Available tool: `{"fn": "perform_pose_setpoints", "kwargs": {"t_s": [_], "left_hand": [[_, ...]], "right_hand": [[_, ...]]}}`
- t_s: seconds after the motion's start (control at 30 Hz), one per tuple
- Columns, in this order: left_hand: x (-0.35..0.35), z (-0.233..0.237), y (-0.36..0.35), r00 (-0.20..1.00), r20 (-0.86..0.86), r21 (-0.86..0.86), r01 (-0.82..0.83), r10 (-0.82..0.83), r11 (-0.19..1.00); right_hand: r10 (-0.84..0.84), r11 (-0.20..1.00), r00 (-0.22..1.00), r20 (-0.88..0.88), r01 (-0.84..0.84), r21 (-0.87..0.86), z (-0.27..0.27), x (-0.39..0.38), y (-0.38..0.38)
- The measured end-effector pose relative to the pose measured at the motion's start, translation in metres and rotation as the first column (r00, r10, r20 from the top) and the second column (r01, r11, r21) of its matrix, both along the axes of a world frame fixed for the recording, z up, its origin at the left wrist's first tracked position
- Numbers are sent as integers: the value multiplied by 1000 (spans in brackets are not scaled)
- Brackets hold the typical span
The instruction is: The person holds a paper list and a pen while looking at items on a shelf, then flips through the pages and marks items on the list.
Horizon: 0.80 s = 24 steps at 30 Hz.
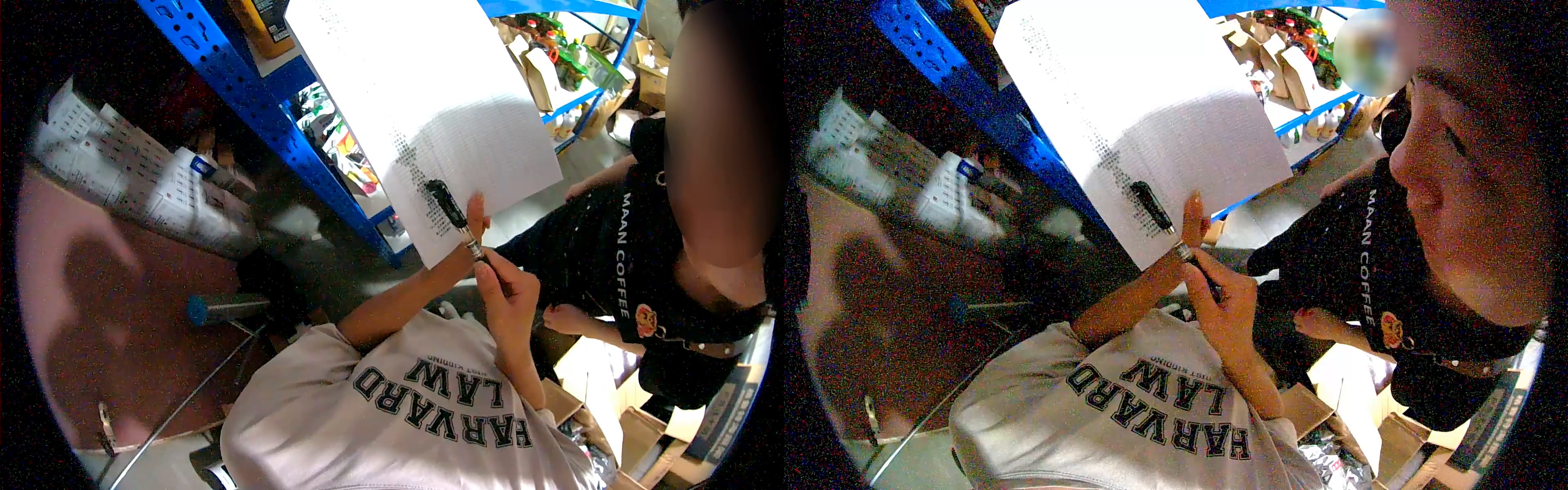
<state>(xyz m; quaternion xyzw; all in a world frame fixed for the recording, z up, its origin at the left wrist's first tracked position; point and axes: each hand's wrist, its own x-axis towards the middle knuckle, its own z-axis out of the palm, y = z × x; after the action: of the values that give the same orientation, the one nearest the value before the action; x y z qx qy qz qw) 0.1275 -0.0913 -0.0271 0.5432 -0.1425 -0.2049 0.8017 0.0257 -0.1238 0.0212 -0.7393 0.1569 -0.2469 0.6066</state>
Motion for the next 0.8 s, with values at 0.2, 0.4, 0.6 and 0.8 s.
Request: {"fn": "perform_pose_setpoints", "kwargs": {"t_s": [0.2,0.4,0.6,0.8], "left_hand": [[-2,-2,4,1000,3,-4,10,-10,1000],[-6,-4,8,1000,13,-11,6,-6,1000],[-9,3,12,999,30,6,-23,22,1000],[-11,18,24,999,-35,89,-19,22,996]], "right_hand": [[30,999,999,-19,-30,-21,-2,-2,4],[34,999,999,-8,-34,-36,-5,-8,9],[-142,989,990,-16,142,-32,-4,-10,-1],[-55,972,849,525,-76,224,-23,-26,-14]]}}
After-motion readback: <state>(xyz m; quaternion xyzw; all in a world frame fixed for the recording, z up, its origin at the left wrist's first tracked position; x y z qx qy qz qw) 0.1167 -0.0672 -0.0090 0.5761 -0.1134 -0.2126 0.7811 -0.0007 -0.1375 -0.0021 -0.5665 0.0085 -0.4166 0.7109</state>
